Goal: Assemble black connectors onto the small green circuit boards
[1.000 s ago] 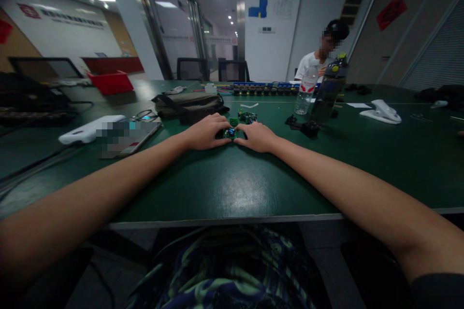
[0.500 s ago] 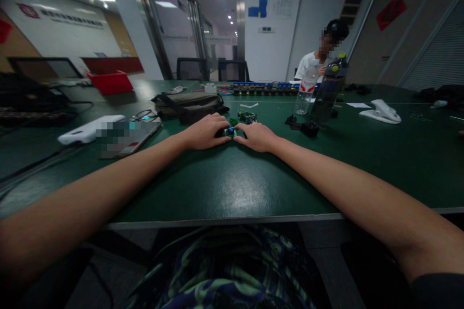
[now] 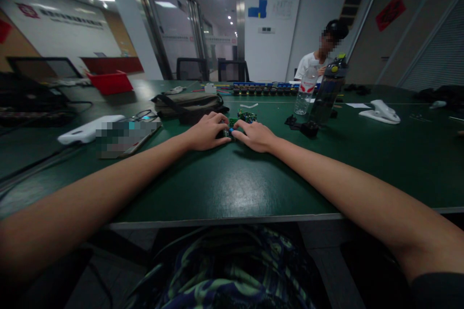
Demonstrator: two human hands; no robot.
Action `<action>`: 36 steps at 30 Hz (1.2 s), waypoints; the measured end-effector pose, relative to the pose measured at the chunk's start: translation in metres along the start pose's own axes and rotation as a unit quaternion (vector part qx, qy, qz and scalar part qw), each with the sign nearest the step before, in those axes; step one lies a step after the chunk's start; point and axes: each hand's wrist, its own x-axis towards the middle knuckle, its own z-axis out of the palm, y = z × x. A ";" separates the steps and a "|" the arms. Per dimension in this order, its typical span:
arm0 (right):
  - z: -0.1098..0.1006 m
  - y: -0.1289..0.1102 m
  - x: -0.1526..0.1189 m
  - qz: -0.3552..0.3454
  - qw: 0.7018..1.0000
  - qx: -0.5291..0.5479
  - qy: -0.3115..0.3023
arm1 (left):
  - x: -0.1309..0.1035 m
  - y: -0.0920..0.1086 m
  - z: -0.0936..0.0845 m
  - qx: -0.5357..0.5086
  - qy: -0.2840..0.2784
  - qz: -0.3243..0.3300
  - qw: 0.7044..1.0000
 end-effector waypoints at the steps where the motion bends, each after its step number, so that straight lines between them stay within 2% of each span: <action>1: 0.000 0.001 0.000 -0.007 1.000 0.005 0.006 | 0.000 0.000 0.000 0.004 -0.004 -0.004 1.000; 6: -0.001 0.004 0.001 -0.018 0.999 0.005 0.042 | 0.001 0.002 -0.002 0.020 -0.020 -0.023 0.999; 13: -0.001 -0.001 0.001 -0.035 0.998 0.005 0.061 | 0.001 -0.002 0.003 0.008 0.015 -0.025 1.000; 18: 0.006 0.002 0.003 -0.102 0.990 0.070 0.071 | 0.002 0.000 -0.002 -0.019 0.055 0.005 0.998; 23: 0.010 0.004 0.004 -0.156 0.976 0.120 0.098 | 0.003 0.005 -0.009 -0.030 0.067 0.039 0.997; 27: 0.008 0.003 0.003 -0.147 0.974 0.136 0.105 | 0.002 0.004 -0.009 -0.020 0.067 0.053 0.996; 36: 0.003 -0.004 0.002 -0.078 0.976 0.171 0.113 | 0.001 0.002 -0.007 -0.004 0.063 0.074 0.995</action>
